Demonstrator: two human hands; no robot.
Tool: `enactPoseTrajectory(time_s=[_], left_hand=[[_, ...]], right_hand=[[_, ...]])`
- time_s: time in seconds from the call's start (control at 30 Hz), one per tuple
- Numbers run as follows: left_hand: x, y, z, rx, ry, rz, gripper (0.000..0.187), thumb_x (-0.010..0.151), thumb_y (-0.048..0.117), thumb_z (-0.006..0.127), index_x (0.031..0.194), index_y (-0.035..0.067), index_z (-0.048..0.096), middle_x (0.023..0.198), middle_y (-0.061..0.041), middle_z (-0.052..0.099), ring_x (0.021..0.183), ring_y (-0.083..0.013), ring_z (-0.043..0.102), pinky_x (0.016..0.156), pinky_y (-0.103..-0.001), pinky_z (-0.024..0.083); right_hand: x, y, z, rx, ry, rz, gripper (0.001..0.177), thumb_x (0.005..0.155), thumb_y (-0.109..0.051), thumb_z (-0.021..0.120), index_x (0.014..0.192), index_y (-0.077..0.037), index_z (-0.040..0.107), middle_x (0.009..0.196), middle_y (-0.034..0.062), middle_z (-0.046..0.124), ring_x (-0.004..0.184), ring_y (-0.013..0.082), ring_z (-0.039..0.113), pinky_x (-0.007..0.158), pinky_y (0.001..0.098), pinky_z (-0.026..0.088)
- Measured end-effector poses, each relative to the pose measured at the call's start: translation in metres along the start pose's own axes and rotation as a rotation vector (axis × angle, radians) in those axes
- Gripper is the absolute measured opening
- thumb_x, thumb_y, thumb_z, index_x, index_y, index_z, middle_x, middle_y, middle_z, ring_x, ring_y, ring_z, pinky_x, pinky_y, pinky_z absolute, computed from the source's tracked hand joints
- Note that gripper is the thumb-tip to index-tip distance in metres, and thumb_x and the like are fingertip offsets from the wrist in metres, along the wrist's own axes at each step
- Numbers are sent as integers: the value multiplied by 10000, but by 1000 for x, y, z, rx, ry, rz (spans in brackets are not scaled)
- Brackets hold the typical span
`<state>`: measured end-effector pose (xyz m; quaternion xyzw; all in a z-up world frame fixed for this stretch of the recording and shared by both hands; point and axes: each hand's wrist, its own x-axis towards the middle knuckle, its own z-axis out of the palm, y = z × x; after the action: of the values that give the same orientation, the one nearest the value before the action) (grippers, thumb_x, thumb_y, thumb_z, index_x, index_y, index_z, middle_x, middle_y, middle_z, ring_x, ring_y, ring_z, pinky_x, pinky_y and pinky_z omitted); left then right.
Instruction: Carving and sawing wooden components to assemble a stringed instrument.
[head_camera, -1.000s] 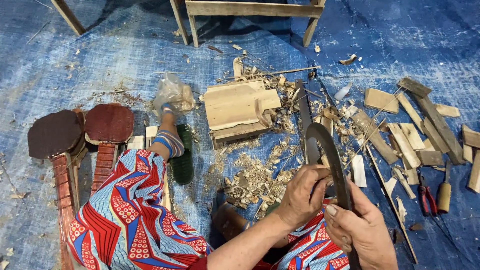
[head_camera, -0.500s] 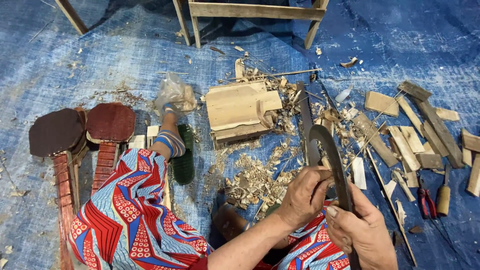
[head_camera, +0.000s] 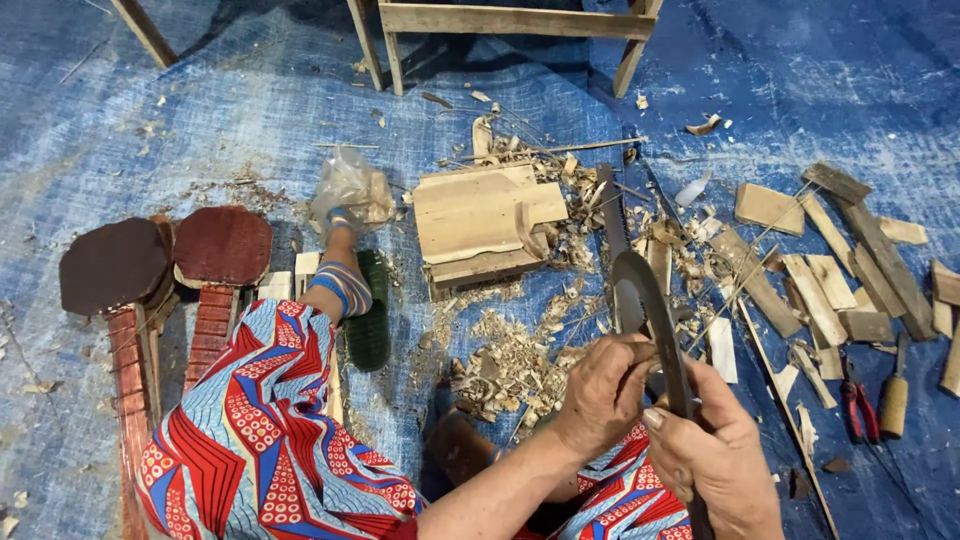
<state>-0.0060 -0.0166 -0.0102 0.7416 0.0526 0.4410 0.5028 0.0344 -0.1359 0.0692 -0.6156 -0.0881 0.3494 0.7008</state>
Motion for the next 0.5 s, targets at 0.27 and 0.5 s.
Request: enactPoseTrajectory(time_s=[0.27, 0.5], left_hand=[[-4, 12, -1, -62, 10, -87, 50, 1052, 50, 542, 1096, 29, 550, 1025, -169, 641, 890, -296, 657, 728, -391, 580], [-7, 18, -3, -77, 4, -67, 150, 1056, 88, 517, 1169, 21, 589, 1096, -184, 661, 974, -339, 670, 817, -428, 550]], right_hand=[[-2, -3, 6, 37, 1, -37, 479, 821, 70, 626, 1286, -19, 547, 489, 81, 346, 283, 111, 292, 221, 273, 246], [-1, 2, 0, 27, -11, -87, 354, 831, 83, 635, 1162, -16, 555, 451, 100, 354, 277, 126, 307, 227, 284, 259]])
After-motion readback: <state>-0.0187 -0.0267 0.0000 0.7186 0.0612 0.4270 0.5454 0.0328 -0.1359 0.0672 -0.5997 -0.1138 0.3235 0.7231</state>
